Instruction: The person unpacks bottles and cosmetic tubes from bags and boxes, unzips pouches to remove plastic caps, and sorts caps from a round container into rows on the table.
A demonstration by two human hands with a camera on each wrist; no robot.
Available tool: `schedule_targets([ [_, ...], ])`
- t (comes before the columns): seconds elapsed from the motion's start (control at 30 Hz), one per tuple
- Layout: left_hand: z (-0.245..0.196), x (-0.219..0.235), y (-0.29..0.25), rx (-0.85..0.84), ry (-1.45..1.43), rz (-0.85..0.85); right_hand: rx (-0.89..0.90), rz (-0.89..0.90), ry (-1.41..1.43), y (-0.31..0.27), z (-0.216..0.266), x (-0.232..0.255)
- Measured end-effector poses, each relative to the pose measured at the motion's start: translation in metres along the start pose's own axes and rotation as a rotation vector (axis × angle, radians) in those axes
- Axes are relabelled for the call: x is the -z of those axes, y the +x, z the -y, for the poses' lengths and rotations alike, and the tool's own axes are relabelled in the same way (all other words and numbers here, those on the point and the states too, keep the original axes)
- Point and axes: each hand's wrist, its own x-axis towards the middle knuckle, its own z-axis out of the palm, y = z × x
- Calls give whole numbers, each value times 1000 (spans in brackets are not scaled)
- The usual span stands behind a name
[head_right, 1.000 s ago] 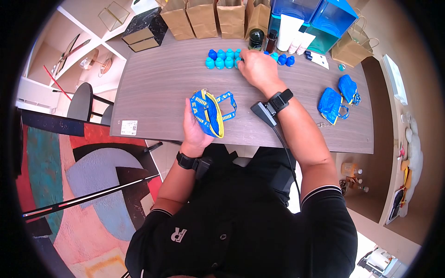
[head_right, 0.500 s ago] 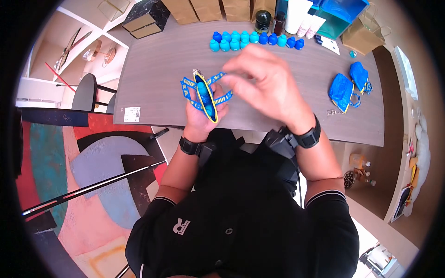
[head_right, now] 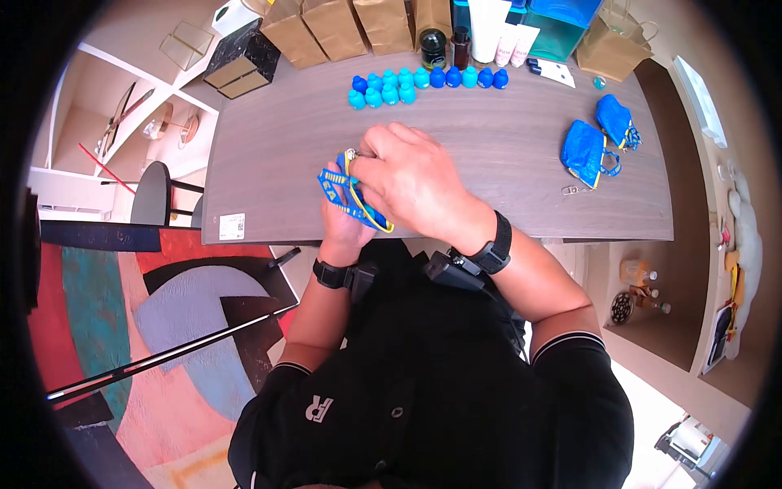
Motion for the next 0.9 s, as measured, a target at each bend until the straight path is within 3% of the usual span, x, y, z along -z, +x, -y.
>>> schedule_targets([
  [0.07,1,6,0,-3,-24,40,27,-35,166,0,-1,6],
  [0.1,6,9,1,-34,-64,-134,30,-31,162,1,-2,12],
  [0.2,-4,1,1,66,-74,-85,-68,-130,373,5,-13,34],
  [0.23,-4,-19,0,40,9,-274,-188,-132,315,8,-21,40],
  [0.33,-1,-3,0,38,37,-170,-420,-122,116,11,-62,40],
  [0.47,-6,-16,-1,21,47,-142,-532,32,-128,10,-117,17],
  [0.83,1,5,0,36,-17,-161,-555,178,-234,19,-138,-14],
  [0.9,1,10,-2,52,-197,-50,-552,152,-218,18,-137,-13],
])
